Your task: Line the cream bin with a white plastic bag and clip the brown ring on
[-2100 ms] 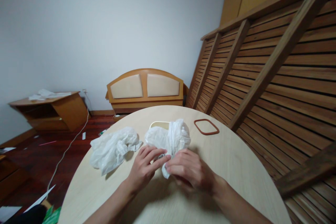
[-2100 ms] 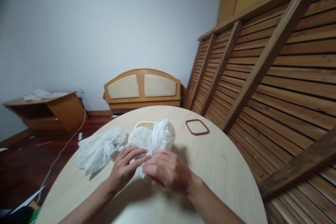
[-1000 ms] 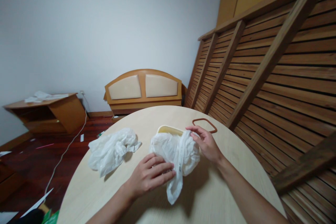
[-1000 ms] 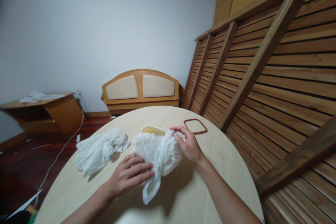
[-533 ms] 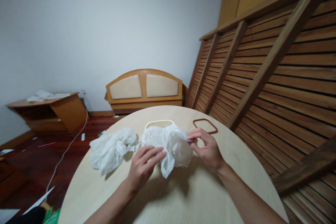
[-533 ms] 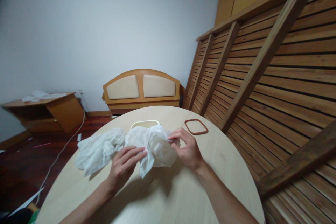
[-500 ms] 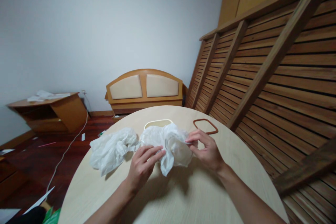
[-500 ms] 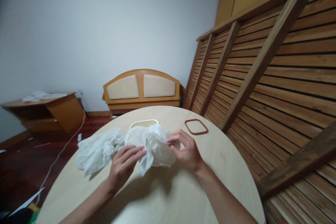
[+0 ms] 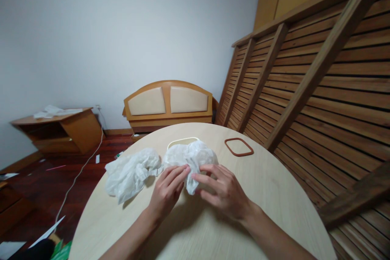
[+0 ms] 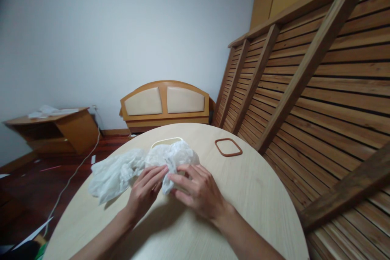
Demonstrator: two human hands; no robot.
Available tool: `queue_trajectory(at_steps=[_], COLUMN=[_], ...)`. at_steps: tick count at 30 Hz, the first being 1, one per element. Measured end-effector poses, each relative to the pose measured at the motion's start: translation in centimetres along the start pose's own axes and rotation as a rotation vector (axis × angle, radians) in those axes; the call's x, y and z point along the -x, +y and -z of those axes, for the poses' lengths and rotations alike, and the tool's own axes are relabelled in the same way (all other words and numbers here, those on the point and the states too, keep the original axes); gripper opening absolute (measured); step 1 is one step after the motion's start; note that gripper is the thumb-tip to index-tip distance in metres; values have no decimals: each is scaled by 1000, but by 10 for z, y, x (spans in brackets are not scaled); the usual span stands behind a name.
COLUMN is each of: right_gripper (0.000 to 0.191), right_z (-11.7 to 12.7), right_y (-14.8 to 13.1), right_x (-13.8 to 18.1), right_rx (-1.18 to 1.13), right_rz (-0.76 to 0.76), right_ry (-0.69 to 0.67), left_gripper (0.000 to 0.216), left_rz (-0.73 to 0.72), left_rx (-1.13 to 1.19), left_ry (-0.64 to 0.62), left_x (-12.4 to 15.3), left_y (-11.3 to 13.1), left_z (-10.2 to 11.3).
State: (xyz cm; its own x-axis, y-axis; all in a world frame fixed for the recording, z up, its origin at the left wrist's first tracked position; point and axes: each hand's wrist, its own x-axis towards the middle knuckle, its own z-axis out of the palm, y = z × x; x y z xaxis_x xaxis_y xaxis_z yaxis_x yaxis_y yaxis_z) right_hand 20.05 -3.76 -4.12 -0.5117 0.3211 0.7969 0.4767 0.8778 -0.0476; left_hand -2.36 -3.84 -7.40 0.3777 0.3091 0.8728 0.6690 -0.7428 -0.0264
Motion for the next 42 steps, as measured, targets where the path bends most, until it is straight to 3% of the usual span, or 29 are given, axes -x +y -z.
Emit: queue_trajectory(at_steps=[3, 11, 19, 26, 31, 35, 39, 42], right_gripper=[12, 24, 29, 28, 17, 3, 5, 18], right_z=[0, 0, 10, 24, 21, 19, 24, 28], right_y=[1, 20, 41, 34, 13, 14, 33, 47], right_x=[-1, 4, 9, 4, 0, -2, 1, 6], right_rx=[15, 34, 94, 123, 93, 98, 139, 154], right_rz=[-36, -136, -224, -108, 81, 84, 43, 16], right_ry=[54, 98, 186, 281, 173, 160, 164, 157], left_gripper=[35, 28, 20, 15, 14, 16, 18, 30], left_rz=[-10, 12, 277, 757, 768, 729, 896, 1071], left_rx=[3, -38, 66, 404, 617, 711, 722, 713], left_ry=[-31, 102, 225, 286, 339, 396, 430, 401], left_x=[1, -1, -3, 5, -1, -6, -7, -8], left_y=[0, 5, -3, -5, 3, 3, -3, -10], left_z=[-1, 5, 10, 0, 4, 10, 11, 10])
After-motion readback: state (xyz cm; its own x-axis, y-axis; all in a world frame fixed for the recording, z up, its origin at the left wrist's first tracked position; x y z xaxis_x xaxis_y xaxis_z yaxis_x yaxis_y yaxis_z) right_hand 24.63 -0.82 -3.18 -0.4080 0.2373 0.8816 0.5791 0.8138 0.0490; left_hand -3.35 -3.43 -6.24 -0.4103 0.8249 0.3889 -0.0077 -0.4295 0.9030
